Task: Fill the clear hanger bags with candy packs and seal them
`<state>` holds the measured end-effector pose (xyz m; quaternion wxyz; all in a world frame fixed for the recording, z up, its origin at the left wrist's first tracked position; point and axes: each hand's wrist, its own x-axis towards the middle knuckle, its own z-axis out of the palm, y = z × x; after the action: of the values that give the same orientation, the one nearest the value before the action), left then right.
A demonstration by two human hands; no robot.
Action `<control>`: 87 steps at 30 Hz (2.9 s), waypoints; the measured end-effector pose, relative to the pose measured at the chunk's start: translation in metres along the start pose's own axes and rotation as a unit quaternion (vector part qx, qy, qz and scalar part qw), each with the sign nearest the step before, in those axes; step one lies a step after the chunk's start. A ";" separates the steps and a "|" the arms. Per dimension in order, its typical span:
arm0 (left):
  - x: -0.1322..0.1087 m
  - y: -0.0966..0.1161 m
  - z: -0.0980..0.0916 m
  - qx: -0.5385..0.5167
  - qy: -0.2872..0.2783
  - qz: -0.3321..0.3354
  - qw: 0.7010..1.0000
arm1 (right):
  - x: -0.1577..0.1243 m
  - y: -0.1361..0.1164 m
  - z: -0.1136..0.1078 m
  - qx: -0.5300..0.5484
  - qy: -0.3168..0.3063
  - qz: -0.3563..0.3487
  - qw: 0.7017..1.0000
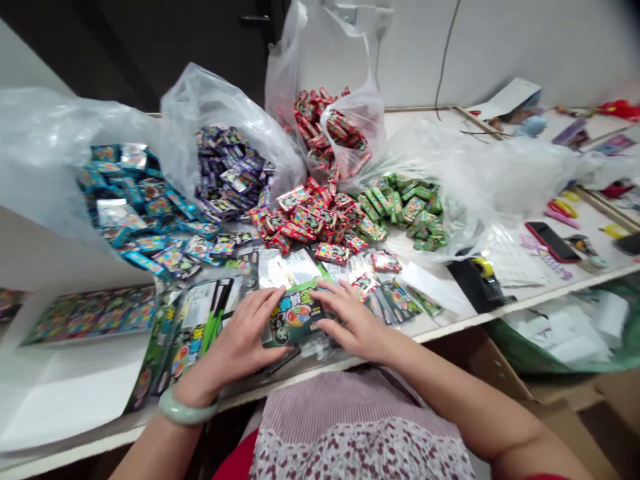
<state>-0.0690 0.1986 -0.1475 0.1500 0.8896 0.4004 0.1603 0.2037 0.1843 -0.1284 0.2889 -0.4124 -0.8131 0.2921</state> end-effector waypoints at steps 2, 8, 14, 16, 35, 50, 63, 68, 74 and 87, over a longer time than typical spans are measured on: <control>-0.001 -0.005 -0.001 0.006 0.011 0.001 1.000 | 0.003 0.018 -0.016 -0.001 0.017 0.029 0.999; -0.004 -0.022 -0.007 0.038 0.055 -0.037 0.997 | 0.008 0.115 -0.099 -0.260 -0.026 0.247 0.933; 0.000 -0.020 0.002 0.028 0.052 -0.025 0.998 | 0.009 0.146 -0.101 -0.255 -0.050 0.262 0.930; -0.001 -0.021 0.000 0.030 0.056 -0.034 0.997 | 0.009 0.147 -0.103 -0.227 -0.034 0.263 0.937; 0.007 -0.003 -0.001 0.039 0.035 -0.014 0.999 | 0.010 0.038 -0.038 0.351 0.164 0.187 0.903; 0.006 0.014 0.009 0.011 0.073 0.016 0.997 | 0.019 0.023 -0.014 0.159 0.013 0.189 0.969; -0.034 0.003 -0.021 -0.047 0.122 -0.065 0.989 | 0.101 0.019 0.010 0.118 0.054 0.094 0.987; -0.066 0.001 -0.032 -0.079 0.144 -0.083 0.983 | 0.216 -0.003 0.086 -0.093 -0.101 -0.017 0.990; -0.089 -0.006 -0.030 -0.076 0.151 -0.148 0.974 | 0.270 -0.006 0.152 -0.136 -0.106 -0.026 0.985; -0.093 -0.026 -0.035 -0.052 0.179 -0.160 0.969 | 0.137 0.024 0.005 0.243 -0.086 0.171 0.951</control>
<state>-0.1590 0.1493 -0.1413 0.1457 0.7619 0.5488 0.3117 0.1447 0.3100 -0.1175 0.2547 -0.4359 -0.6564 0.5606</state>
